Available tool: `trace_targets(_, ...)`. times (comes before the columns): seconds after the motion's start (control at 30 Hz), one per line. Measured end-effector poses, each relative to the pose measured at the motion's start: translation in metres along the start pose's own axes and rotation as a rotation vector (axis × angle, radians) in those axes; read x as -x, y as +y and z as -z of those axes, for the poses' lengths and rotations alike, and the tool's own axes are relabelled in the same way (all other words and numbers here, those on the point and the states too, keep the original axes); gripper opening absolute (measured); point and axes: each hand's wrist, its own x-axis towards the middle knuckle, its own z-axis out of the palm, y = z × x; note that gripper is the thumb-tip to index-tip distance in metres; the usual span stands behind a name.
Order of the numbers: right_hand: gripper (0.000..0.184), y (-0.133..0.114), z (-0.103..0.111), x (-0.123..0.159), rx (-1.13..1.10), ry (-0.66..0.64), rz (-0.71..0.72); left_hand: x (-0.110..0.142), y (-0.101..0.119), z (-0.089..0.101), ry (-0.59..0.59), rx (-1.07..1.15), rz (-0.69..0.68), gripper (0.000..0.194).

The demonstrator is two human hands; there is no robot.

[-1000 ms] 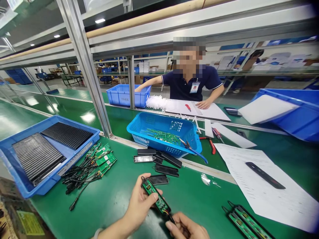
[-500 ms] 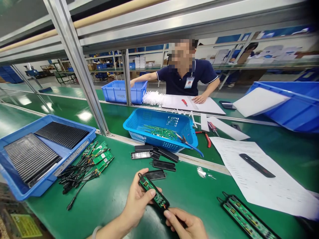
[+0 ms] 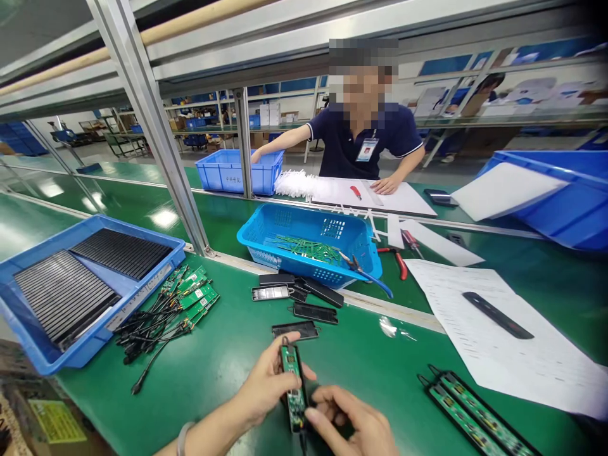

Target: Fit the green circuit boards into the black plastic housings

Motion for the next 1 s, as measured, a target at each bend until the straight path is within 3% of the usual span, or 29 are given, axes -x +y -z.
trace_targets(0.07, 0.013, 0.002, 0.003, -0.001, 0.140, 0.123, 0.199, -0.002, -0.007, 0.000, -0.060, -0.041, 0.059, 0.075)
trace_targets(0.2, 0.021, 0.005, 0.005, -0.004, 0.404, 0.186, 0.467, -0.003, -0.019, -0.001, -0.153, -0.059, 0.111, 0.077)
trace_targets(0.33, 0.023, 0.001, 0.006, -0.005, 0.543, 0.181, 0.536, -0.003, -0.020, -0.002, -0.197, -0.070, 0.082, 0.073)
trace_targets(0.53, 0.019, -0.003, 0.012, -0.006, 0.523, 0.184, 0.611, -0.002, -0.018, -0.003, -0.188, -0.049, 0.110, 0.072)
trace_targets(0.73, 0.016, 0.005, 0.002, -0.004, 0.432, 0.178, 0.496, -0.003, -0.018, -0.006, -0.232, -0.049, 0.110, 0.070)
trace_targets(0.87, 0.024, -0.003, 0.002, -0.006, 0.497, 0.077, 0.364, -0.002, -0.014, -0.010, -0.328, -0.085, 0.075, 0.059)
trace_targets(1.0, 0.028, -0.002, 0.036, -0.028, 0.538, -0.046, 0.201, 0.000, -0.006, -0.008, -0.126, -0.116, 0.062, 0.066)
